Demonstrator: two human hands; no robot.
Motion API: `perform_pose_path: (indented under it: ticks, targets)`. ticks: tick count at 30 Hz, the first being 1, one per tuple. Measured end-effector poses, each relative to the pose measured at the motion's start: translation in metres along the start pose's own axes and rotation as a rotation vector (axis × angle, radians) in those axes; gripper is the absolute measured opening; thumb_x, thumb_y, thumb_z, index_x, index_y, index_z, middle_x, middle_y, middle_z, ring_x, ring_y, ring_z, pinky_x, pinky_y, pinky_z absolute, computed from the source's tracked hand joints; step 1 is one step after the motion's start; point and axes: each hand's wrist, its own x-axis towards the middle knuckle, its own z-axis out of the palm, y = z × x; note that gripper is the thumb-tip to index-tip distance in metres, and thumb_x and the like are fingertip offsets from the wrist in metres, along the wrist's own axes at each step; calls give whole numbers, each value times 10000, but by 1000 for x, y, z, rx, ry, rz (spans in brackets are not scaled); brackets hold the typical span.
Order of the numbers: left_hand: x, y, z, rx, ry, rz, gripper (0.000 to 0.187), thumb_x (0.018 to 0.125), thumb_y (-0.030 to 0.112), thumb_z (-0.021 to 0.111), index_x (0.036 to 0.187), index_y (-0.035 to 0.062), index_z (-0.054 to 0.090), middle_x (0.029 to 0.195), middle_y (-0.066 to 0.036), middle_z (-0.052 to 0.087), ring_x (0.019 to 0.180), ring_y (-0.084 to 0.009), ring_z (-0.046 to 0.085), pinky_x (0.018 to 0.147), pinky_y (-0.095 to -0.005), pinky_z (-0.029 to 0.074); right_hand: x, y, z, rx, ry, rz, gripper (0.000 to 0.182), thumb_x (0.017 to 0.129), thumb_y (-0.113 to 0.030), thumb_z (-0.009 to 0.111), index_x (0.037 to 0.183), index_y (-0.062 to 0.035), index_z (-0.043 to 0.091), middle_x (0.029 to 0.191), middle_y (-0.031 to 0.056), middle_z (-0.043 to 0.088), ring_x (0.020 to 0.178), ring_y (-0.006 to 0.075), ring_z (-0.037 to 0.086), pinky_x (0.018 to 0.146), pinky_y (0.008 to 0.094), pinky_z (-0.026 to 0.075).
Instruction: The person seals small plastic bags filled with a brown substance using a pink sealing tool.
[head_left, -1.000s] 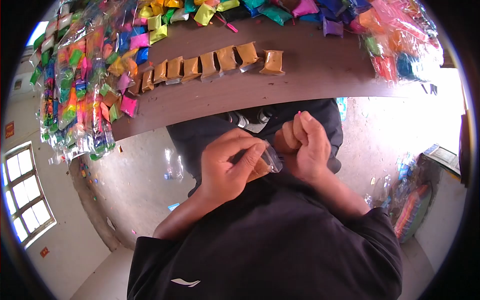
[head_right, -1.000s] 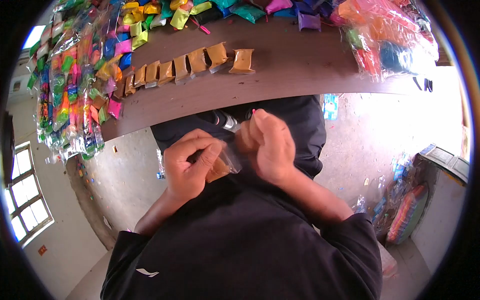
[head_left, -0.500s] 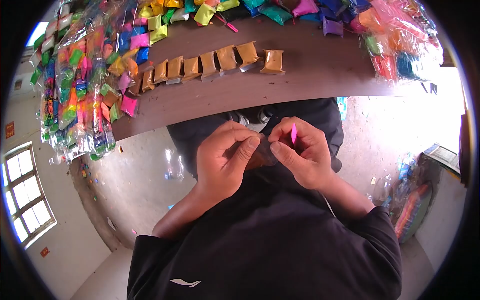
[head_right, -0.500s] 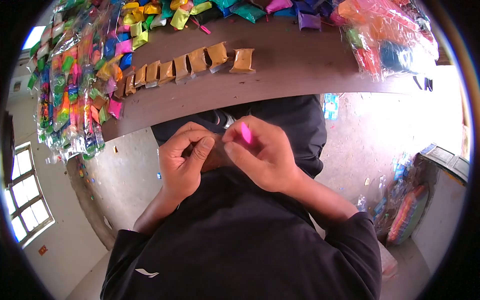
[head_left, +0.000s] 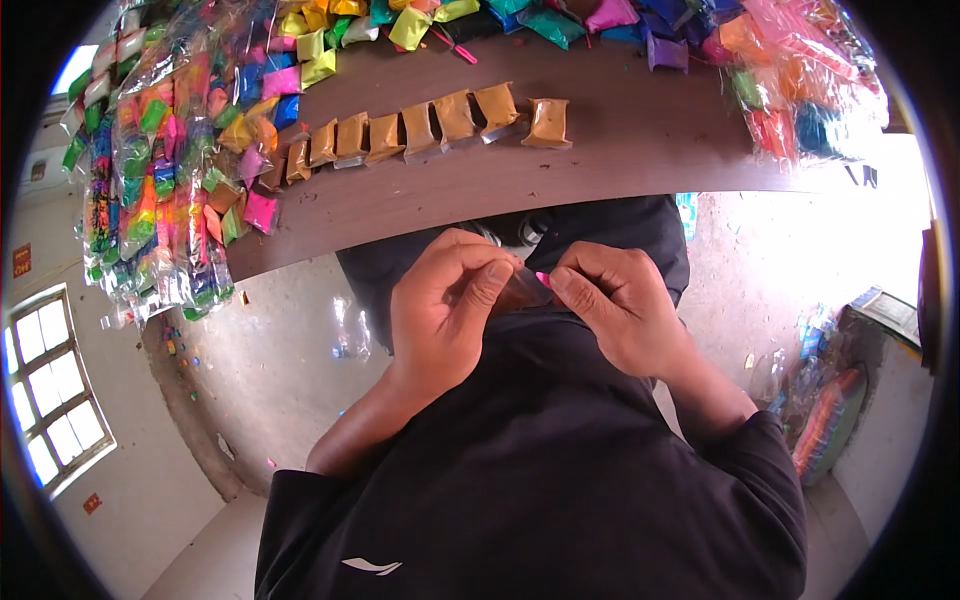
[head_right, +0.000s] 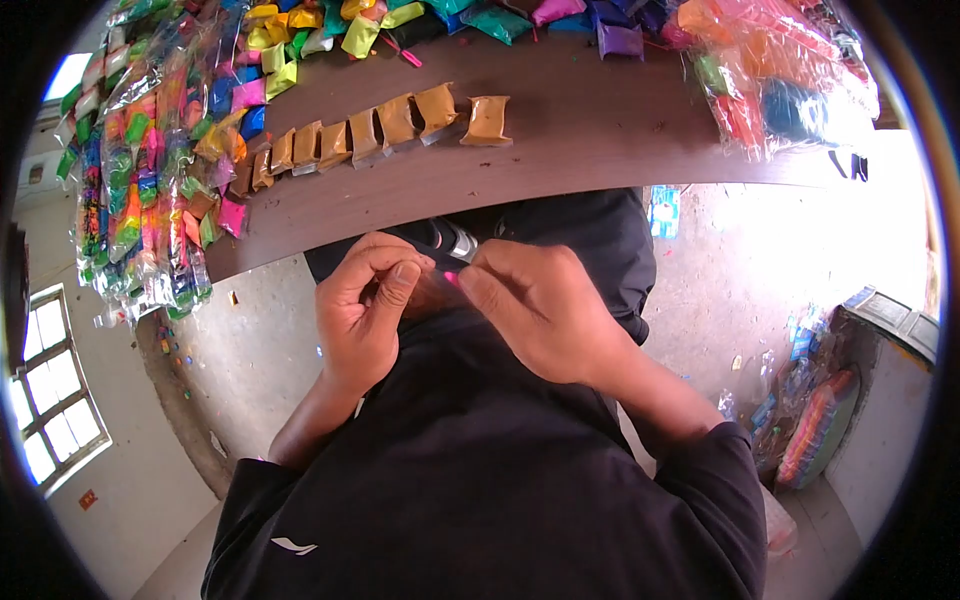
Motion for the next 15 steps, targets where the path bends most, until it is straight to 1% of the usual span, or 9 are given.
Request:
perform_pose_path:
  ticks: [2,6,9,11,15]
  targets:
    - [0,2,1,-48,-2,-36,110,1026,37,638,1034,-56,695,986,-86,658,860,-116,644,749,-234,505,1,0,-1,-61,15,-39,303,1061,-187,593,842,23,597,676,45,536,625,108,457,574,300,386]
    - [0,1,0,14,-15,-24,110,1022,46,648,1023,-49,704,978,-84,656,841,-117,647,742,-233,507,1,0,0,-47,-7,-22,293,1056,-180,597,841,19,599,677,44,546,626,104,457,577,299,385]
    - [1,3,0,2,-13,-61,109,1017,54,658,1015,-41,713,980,-83,660,837,-119,649,741,-233,508,0,3,1,-15,28,-43,288,1054,-171,596,834,15,597,664,36,529,622,100,444,571,299,375]
    - [0,2,0,4,-3,-51,103,1019,52,658,1011,-45,690,991,-83,672,835,-80,588,738,-206,462,0,2,-1,-37,20,-49,280,1051,-161,598,832,15,596,651,34,517,612,100,432,562,300,366]
    - [0,-1,0,8,-5,-25,107,1018,55,660,1011,-48,691,991,-85,672,841,-84,592,743,-207,463,0,0,0,-26,22,-49,278,1048,-157,604,831,16,597,643,37,513,600,101,424,555,299,362]
